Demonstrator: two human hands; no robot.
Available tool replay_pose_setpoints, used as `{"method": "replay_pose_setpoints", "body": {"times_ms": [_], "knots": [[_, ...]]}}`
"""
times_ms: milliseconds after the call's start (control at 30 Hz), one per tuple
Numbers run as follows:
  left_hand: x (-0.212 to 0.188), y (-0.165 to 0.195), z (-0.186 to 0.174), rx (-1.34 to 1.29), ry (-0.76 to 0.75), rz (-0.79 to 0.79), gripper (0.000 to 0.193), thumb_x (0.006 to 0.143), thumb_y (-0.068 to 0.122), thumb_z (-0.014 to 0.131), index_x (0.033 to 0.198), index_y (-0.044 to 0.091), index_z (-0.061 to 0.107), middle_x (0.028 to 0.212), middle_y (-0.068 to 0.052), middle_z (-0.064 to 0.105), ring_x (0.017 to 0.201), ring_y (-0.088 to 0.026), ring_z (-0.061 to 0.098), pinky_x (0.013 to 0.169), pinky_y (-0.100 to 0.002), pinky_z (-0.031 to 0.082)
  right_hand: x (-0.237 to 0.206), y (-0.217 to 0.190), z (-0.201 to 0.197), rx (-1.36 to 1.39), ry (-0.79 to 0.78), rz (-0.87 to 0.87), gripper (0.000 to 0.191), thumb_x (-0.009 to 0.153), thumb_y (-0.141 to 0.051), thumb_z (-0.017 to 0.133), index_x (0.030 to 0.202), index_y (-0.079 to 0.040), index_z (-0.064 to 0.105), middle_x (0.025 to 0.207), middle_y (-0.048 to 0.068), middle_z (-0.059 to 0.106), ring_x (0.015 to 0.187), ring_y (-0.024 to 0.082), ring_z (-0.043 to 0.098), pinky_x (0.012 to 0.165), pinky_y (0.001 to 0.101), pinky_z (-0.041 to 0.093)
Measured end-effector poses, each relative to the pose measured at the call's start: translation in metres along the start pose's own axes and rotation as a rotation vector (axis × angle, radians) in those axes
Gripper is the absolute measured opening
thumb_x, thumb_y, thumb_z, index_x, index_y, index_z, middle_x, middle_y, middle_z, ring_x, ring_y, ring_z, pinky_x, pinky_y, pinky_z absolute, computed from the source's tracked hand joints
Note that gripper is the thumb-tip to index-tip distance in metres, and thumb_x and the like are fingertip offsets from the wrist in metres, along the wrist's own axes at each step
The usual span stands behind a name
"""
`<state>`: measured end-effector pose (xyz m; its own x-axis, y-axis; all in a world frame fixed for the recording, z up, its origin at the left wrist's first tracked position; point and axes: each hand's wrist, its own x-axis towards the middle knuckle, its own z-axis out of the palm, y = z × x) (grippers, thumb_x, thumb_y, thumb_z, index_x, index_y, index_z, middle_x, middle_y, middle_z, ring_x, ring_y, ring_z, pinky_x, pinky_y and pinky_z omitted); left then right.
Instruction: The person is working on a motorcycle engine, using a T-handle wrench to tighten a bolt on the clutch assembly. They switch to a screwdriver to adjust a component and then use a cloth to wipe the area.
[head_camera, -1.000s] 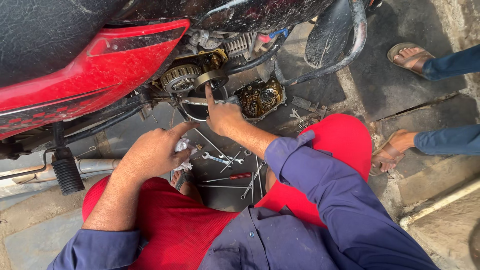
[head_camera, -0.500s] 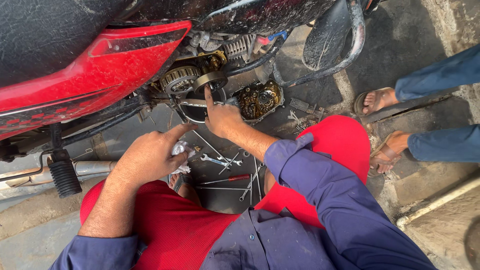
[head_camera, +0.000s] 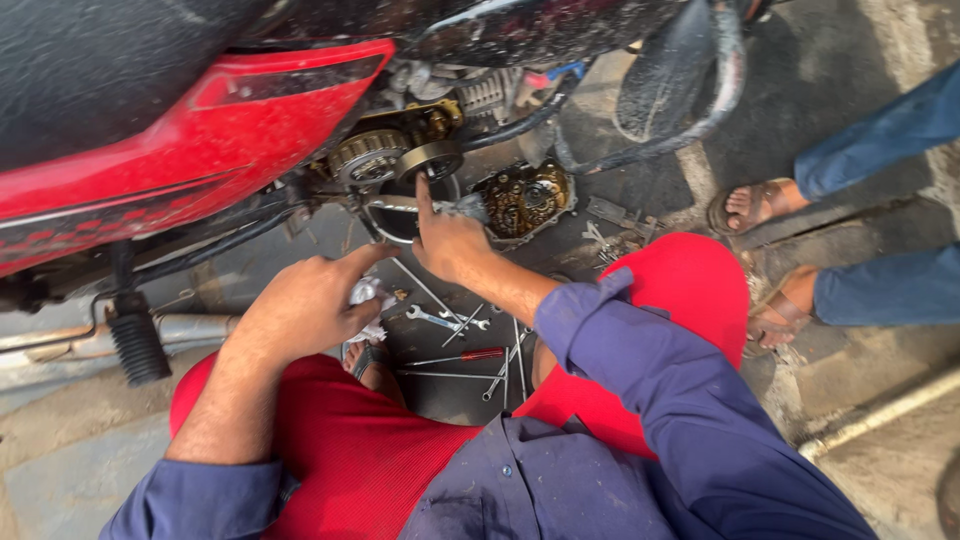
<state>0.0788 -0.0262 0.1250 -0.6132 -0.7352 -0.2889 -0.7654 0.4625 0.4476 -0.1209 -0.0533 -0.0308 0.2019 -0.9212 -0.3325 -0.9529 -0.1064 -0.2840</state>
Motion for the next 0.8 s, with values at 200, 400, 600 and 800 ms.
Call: {"method": "replay_pose_setpoints", "body": {"times_ms": [200, 400, 600, 800], "knots": [[0.004, -0.007, 0.005, 0.047, -0.050, 0.021, 0.043, 0.074, 0.026, 0.075, 0.117, 0.021, 0.069, 0.083, -0.017, 0.075, 0.081, -0.039, 0.072, 0.073, -0.052, 0.057, -0.019, -0.036, 0.050, 0.337, -0.030, -0.139, 0.118, 0.088, -0.038, 0.070, 0.159, -0.002, -0.017, 0.099, 0.024, 0.072, 0.089, 0.040, 0.072, 0.083, 0.0472, 0.059], [-0.006, 0.001, 0.007, -0.083, 0.433, 0.289, 0.037, 0.077, 0.020, 0.073, 0.114, 0.012, 0.070, 0.085, -0.011, 0.073, 0.075, -0.033, 0.072, 0.067, -0.047, 0.056, -0.019, -0.035, 0.036, 0.566, 0.186, -0.331, 0.087, 0.084, -0.043, 0.072, 0.152, -0.019, 0.023, 0.097, 0.005, 0.080, 0.086, 0.028, 0.078, 0.086, 0.0439, 0.059], [-0.009, -0.007, -0.001, 0.030, 0.796, 0.280, 0.021, 0.102, 0.022, 0.064, 0.116, 0.007, 0.066, 0.107, -0.019, 0.070, 0.100, -0.042, 0.068, 0.086, -0.049, 0.055, -0.060, -0.067, -0.022, 0.431, 0.021, -0.430, 0.035, 0.092, -0.039, 0.064, 0.115, -0.014, 0.071, 0.078, 0.013, 0.074, 0.071, 0.032, 0.075, 0.076, 0.0485, 0.060], [-0.001, -0.017, 0.002, 0.123, 0.156, -0.238, 0.040, 0.104, 0.044, 0.050, 0.102, 0.009, 0.069, 0.073, -0.021, 0.070, 0.077, -0.043, 0.070, 0.071, -0.055, 0.055, -0.076, -0.061, -0.047, 0.262, 0.234, -0.553, 0.021, 0.093, -0.029, 0.064, 0.111, -0.020, 0.073, 0.078, 0.010, 0.073, 0.069, 0.032, 0.073, 0.065, 0.0476, 0.059]]}}
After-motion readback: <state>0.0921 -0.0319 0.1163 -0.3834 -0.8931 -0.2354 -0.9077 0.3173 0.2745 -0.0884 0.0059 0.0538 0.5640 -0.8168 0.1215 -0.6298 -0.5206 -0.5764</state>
